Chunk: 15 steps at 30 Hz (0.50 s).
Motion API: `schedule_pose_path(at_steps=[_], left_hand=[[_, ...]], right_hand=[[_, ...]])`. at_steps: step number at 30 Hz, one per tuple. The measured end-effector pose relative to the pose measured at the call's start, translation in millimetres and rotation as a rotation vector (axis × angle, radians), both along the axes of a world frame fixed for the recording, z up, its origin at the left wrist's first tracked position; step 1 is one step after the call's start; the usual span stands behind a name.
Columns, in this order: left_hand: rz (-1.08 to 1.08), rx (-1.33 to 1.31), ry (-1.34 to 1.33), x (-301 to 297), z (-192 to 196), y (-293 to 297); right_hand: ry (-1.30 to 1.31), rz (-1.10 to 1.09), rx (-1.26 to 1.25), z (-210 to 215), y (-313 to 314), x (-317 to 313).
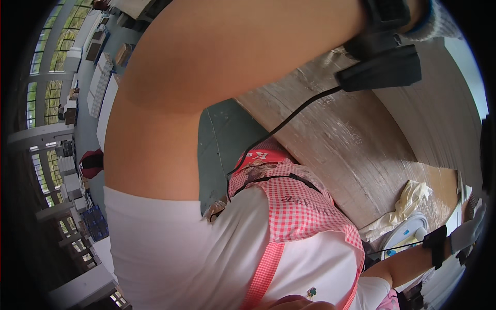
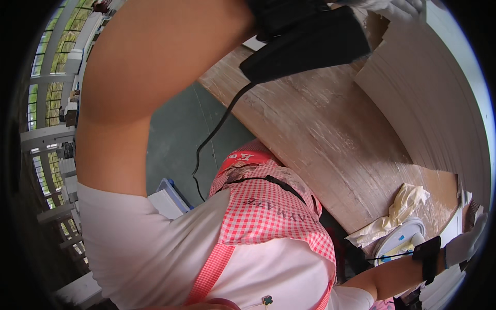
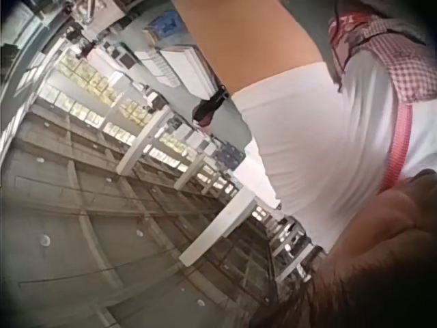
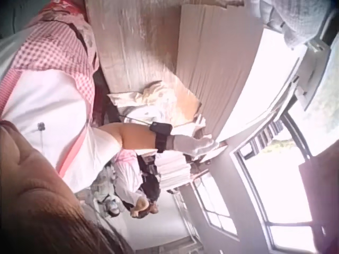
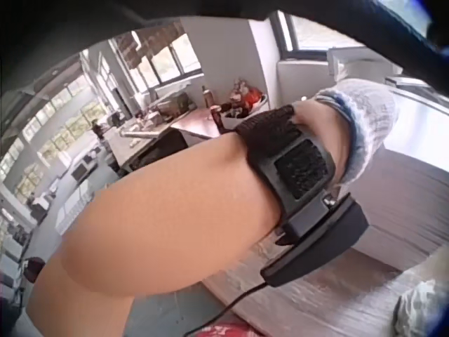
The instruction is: Cleaning and inspecting wooden cabinet door panels using a liquid solution, a scraper, and a cloth.
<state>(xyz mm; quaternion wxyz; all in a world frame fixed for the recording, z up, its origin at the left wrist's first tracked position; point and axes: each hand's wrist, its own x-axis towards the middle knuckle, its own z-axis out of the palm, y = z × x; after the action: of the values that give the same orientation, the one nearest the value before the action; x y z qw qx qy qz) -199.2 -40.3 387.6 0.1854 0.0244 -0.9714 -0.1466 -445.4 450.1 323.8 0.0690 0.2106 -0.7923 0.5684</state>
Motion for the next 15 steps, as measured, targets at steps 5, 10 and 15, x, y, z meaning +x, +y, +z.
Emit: schedule_pose_path(at_steps=[5, 10, 15], left_hand=[[-0.015, 1.761, 0.094, 6, -25, 2], [0.049, 0.701, 0.142, -13, -65, -39], [0.126, 1.111, 0.163, -18, -51, -38]], right_hand=[[0.411, -0.132, 0.065, -18, -91, 32], [0.237, -0.116, -0.236, -6, -100, 70], [0.271, -0.056, -0.265, 5, -92, 83]])
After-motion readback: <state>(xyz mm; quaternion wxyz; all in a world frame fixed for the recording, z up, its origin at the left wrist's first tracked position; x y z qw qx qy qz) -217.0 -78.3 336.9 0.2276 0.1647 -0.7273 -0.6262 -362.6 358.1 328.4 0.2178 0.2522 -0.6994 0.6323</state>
